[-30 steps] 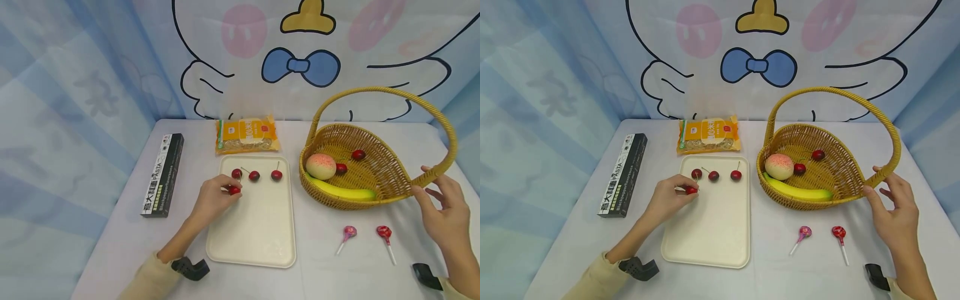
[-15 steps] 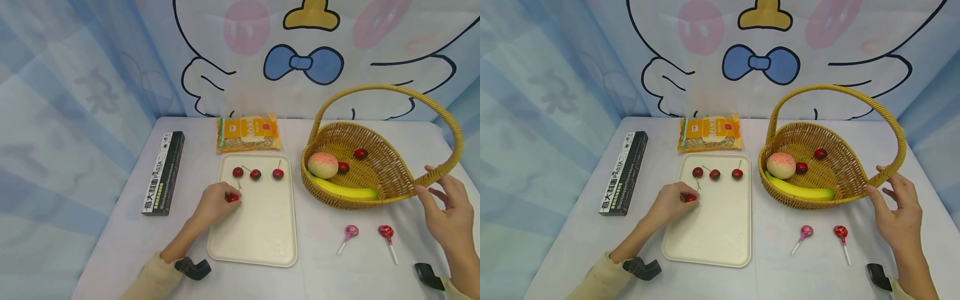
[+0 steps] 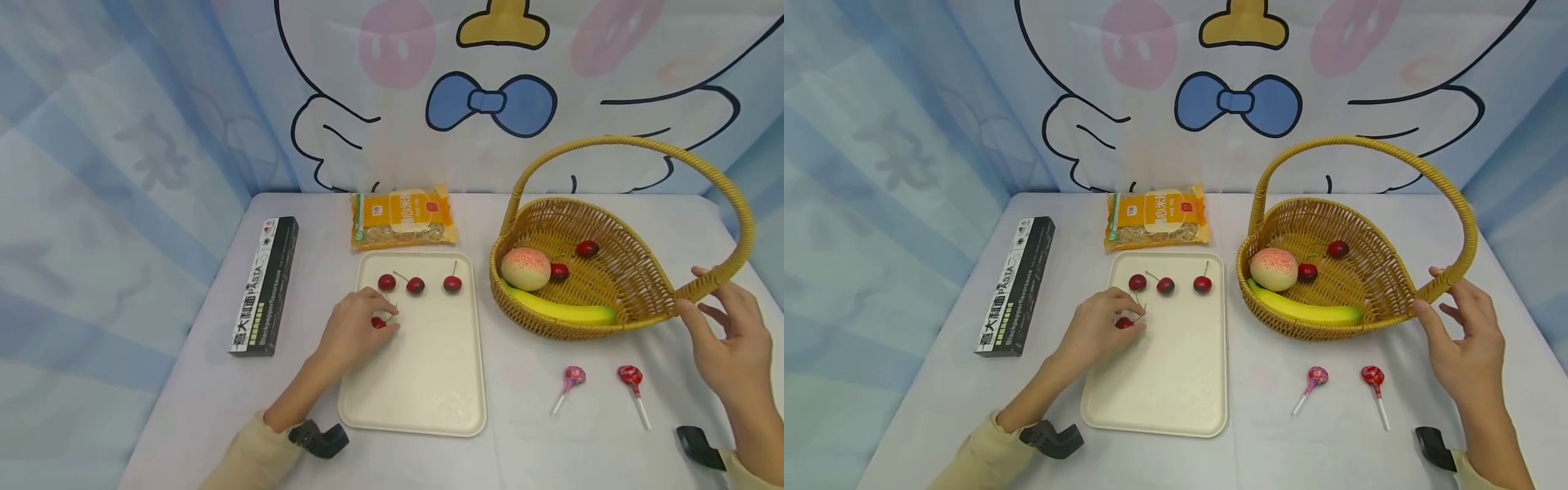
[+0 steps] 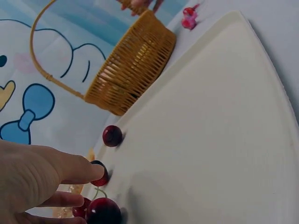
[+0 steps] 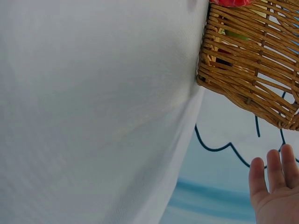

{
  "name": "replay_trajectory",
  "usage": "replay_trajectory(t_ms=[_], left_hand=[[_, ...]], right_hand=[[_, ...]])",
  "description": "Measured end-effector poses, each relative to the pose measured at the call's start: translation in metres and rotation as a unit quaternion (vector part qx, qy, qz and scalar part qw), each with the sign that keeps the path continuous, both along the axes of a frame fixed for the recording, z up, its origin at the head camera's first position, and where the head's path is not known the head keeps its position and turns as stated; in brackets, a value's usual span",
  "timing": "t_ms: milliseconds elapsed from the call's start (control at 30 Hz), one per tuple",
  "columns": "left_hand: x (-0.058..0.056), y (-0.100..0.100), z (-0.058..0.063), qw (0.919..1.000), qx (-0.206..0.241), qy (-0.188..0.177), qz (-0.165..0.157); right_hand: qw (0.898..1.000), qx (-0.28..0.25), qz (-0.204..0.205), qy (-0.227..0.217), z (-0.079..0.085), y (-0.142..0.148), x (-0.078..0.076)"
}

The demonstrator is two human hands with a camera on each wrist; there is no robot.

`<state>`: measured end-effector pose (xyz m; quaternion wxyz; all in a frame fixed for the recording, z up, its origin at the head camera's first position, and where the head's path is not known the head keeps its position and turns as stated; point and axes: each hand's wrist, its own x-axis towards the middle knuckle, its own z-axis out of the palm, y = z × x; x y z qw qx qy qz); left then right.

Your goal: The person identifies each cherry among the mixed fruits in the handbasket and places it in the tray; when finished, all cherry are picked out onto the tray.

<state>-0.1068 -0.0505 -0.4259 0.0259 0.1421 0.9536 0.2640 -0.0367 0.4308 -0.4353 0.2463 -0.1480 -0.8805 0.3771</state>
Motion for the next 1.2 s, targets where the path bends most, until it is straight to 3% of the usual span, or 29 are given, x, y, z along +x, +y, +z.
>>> replay_trajectory(t_ms=[200, 500, 700, 867, 1033, 1200], left_hand=[[-0.006, 0.010, 0.012, 0.9997, 0.012, 0.018, -0.012], [-0.022, 0.043, 0.029, 0.9906, 0.104, 0.026, -0.084], [-0.031, 0.075, 0.033, 0.9775, 0.145, 0.028, -0.151], [-0.038, 0.097, 0.035, 0.9604, 0.189, 0.007, -0.204], [-0.044, 0.116, 0.039, 0.9473, 0.221, -0.001, -0.232], [-0.047, 0.132, 0.041, 0.9425, 0.225, -0.014, -0.247]], right_hand=[[1.000, -0.002, -0.008, -0.013, 0.001, 0.000, -0.001], [1.000, 0.001, -0.008, 0.002, 0.000, 0.001, 0.000], [1.000, 0.000, 0.004, 0.024, -0.002, 0.001, -0.001], [1.000, -0.001, 0.004, 0.020, -0.001, 0.002, -0.001], [1.000, -0.002, -0.001, 0.003, -0.001, 0.002, 0.000], [1.000, 0.002, -0.002, -0.001, 0.000, 0.001, 0.001]])
